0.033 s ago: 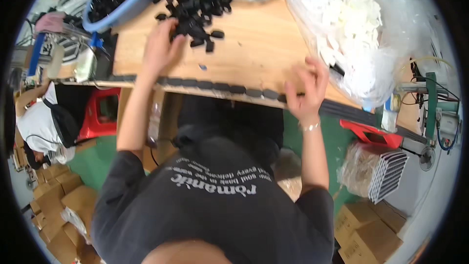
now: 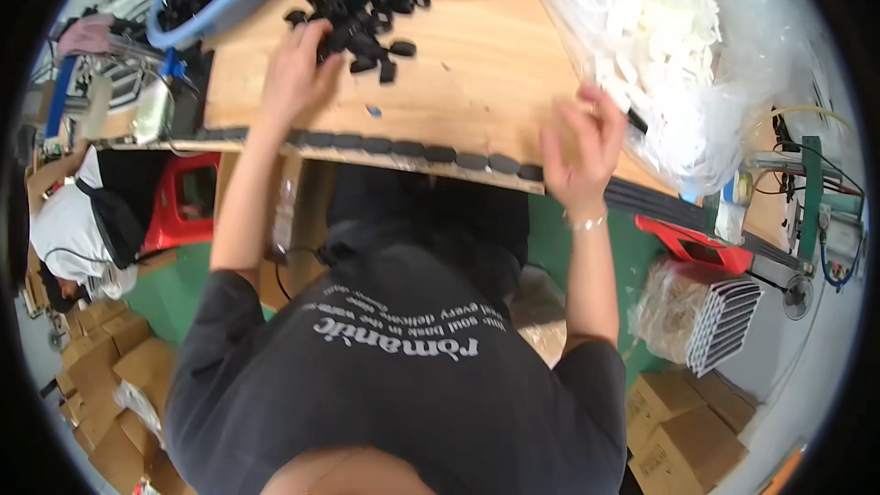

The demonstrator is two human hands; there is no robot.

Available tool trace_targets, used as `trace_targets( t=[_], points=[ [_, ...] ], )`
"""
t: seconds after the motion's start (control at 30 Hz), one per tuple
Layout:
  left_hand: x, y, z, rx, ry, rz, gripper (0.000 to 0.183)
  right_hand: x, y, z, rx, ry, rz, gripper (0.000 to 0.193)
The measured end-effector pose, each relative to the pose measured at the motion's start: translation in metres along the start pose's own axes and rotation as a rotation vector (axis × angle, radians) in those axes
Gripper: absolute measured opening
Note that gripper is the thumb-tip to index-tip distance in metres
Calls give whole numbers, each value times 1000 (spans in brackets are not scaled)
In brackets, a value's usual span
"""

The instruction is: Assembling small black and white plastic components at a workbench.

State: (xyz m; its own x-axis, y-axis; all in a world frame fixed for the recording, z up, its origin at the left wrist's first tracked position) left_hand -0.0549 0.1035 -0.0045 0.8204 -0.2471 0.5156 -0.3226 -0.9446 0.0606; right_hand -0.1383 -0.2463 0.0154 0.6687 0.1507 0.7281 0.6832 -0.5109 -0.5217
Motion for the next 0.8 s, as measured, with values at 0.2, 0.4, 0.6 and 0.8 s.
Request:
trace_targets(
  t=[0.2, 0.4, 0.6, 0.8],
  points=[
    [-5, -9, 27, 94, -56, 7, 25, 53, 36, -1, 68, 40, -55, 26],
    [-12, -1, 20, 117, -28, -38, 17, 90, 35, 25, 245, 44, -104, 22],
    [-8, -3, 21, 116, -7, 45, 9, 132, 33, 61, 317, -303, -161, 19],
    [23, 26, -18, -125, 44, -128, 8, 127, 37, 97, 524, -385, 33, 27]
  ],
)
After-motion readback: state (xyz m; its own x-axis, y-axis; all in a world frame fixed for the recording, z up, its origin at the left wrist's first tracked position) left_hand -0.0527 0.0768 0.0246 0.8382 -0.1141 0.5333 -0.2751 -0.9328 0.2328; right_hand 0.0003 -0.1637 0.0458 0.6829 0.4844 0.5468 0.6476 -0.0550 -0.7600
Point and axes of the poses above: each hand's wrist, its own x-axis towards the middle knuckle, its own z-axis out of the palm, y = z × x, the point moved 2 cm from there along x, towards the middle knuckle, and after that the axes turned 15 degrees about x, right-handed, at the moved point
